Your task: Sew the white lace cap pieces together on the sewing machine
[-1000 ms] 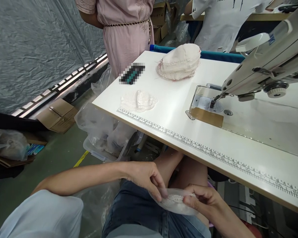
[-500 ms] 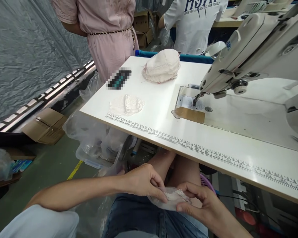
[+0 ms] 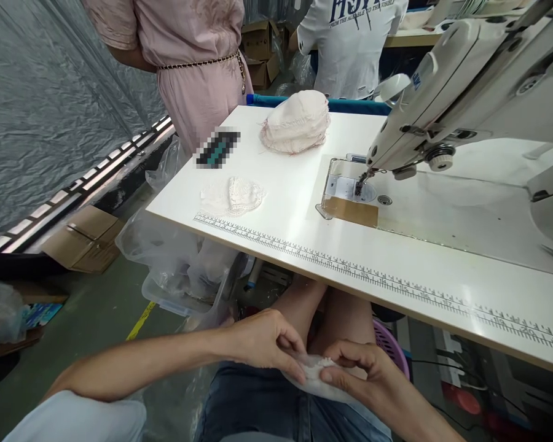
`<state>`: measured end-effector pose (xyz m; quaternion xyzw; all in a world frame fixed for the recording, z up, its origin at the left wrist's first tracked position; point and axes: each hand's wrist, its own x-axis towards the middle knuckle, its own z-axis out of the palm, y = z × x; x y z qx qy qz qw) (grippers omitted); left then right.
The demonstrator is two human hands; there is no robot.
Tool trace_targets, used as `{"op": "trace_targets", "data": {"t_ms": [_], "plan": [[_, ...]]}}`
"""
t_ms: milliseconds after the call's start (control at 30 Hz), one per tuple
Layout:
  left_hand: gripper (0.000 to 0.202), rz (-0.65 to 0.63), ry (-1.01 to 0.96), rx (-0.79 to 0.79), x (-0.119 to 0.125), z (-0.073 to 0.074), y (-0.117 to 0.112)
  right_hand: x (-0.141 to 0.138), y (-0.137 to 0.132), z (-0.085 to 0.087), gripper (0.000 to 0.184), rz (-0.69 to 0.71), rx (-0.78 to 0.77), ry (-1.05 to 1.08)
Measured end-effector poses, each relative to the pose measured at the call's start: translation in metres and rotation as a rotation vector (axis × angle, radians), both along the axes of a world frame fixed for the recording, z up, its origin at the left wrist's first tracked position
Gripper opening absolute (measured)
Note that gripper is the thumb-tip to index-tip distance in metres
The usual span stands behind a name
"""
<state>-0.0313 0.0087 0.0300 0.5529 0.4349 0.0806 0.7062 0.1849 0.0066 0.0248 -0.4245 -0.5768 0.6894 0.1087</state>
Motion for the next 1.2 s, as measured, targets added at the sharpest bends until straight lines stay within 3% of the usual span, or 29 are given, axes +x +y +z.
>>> {"op": "trace_targets", "data": {"t_ms": [100,400,733,967,1200], "plan": [[0.052,0.020,0.019,-0.014,0.007,0.002,-0.001,-0.001,0.000,0.001,0.029,0.032,0.083,-0.061],[0.045,0.074,0.154,0.129,0.025,0.015,0.000,0.003,-0.003,0.001,0.031,0.074,0.194,-0.125],[0.050,0.118,-0.016,-0.101,0.020,-0.007,-0.005,0.010,-0.001,0.004,0.022,0.055,0.158,-0.085],[0.046,0.130,-0.001,-0.107,0.021,-0.003,-0.004,0.011,0.002,0.001,0.024,0.011,0.124,-0.055],[0.049,0.144,0.011,-0.114,0.020,-0.005,-0.006,0.014,-0.003,-0.005,0.020,-0.009,0.257,-0.113]]}}
